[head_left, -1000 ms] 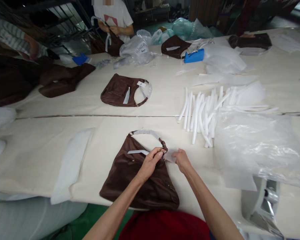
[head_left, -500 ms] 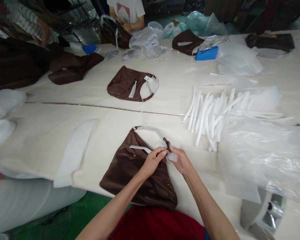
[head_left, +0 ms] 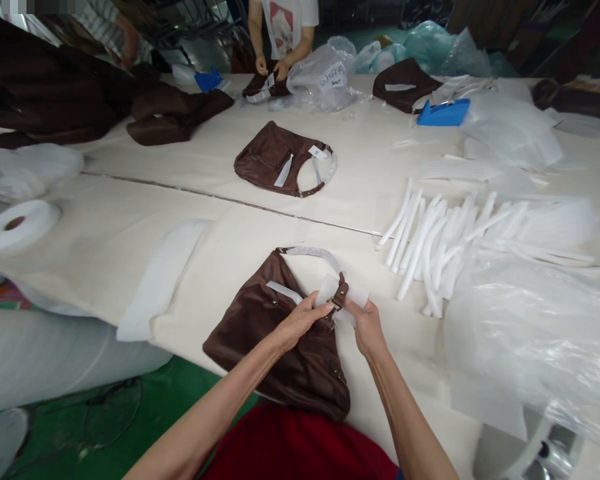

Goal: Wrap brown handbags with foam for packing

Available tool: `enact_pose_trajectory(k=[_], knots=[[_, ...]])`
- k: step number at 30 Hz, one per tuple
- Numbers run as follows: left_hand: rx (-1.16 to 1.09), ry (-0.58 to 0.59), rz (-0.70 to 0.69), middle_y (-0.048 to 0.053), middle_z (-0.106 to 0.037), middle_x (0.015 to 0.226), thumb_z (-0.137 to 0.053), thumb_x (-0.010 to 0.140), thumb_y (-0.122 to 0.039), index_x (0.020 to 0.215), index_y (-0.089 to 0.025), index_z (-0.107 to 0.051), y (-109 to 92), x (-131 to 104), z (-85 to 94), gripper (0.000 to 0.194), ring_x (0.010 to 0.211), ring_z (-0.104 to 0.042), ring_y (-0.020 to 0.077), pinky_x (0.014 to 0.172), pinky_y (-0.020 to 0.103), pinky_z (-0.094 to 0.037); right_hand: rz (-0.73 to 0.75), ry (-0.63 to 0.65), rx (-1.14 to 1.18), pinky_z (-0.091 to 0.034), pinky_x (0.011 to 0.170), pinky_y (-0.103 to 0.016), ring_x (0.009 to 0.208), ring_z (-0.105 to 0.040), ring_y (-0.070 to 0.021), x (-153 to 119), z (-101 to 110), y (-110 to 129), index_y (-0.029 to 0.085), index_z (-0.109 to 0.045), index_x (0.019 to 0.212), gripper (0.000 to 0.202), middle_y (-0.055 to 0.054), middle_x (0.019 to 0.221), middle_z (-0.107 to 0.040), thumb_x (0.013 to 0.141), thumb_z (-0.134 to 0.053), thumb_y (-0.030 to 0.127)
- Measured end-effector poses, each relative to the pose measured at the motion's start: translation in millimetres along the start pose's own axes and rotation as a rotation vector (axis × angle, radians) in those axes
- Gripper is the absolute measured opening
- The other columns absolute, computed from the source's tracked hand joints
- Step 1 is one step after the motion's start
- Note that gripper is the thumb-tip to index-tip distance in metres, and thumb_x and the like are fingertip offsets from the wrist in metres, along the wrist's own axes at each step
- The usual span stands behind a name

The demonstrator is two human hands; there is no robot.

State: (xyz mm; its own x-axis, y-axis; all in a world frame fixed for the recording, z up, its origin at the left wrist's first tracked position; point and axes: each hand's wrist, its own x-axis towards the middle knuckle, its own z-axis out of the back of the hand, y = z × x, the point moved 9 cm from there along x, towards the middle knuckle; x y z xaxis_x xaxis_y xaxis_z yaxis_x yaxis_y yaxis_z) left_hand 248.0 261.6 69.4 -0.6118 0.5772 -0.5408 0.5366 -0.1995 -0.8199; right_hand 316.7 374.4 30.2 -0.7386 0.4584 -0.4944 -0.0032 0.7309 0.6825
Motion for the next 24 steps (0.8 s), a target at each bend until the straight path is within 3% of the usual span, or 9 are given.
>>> enact_pose_trajectory(k=[3,7,10,20,24], knots=[[-0.039,-0.023,-0.031,0.007,-0.074,0.102,-0.081,0.068,-0.043,0.108,-0.020,-0.069,0,2,2.4,0.048,0.101,-0.064,0.0259,0.090,0.033,-0.046,0.024,-0.040,-0.009,-0.052,0.074,-0.033,0.072,-0.066,-0.0174,-3,2,-2,0.017,-0.075,0.091,0.035,-0.003,0.086,-0.077,0.061,-0.084,0.032],[-0.077,-0.031,-0.018,0.005,-0.073,0.089,-0.082,0.066,-0.044,0.099,-0.017,-0.069,5,5,3.8,0.045,0.083,-0.064,0.0210,0.078,0.030,-0.047,0.018,-0.072,0.040,-0.054,0.077,-0.035,0.076,-0.067,-0.0182,-6,1,-6,0.016,-0.075,0.092,0.038,-0.005,0.088,-0.077,0.060,-0.085,0.032],[-0.084,-0.050,-0.017,0.002,-0.070,0.082,-0.085,0.062,-0.041,0.094,-0.016,-0.070,7,7,4.6,0.043,0.075,-0.061,0.0172,0.073,0.028,-0.045,0.023,-0.079,0.052,-0.054,0.077,-0.034,0.076,-0.067,-0.0174,-5,1,-6,0.016,-0.075,0.092,0.037,-0.004,0.087,-0.077,0.059,-0.085,0.031],[-0.055,-0.043,-0.073,0.003,-0.070,0.083,-0.084,0.063,-0.041,0.099,-0.015,-0.070,3,11,2.1,0.046,0.077,-0.060,0.0181,0.075,0.028,-0.044,0.029,-0.082,-0.023,-0.054,0.076,-0.034,0.078,-0.068,-0.0186,1,-1,-10,0.015,-0.075,0.094,0.036,-0.006,0.091,-0.078,0.061,-0.082,0.027],[-0.079,-0.098,-0.112,0.001,-0.069,0.081,-0.084,0.062,-0.040,0.095,-0.015,-0.070,2,10,5.5,0.044,0.073,-0.059,0.0164,0.073,0.027,-0.045,-0.081,-0.049,0.048,-0.053,0.070,-0.029,0.077,-0.068,-0.0174,-1,-3,-16,0.017,-0.074,0.095,0.035,-0.004,0.089,-0.077,0.063,-0.080,0.032]])
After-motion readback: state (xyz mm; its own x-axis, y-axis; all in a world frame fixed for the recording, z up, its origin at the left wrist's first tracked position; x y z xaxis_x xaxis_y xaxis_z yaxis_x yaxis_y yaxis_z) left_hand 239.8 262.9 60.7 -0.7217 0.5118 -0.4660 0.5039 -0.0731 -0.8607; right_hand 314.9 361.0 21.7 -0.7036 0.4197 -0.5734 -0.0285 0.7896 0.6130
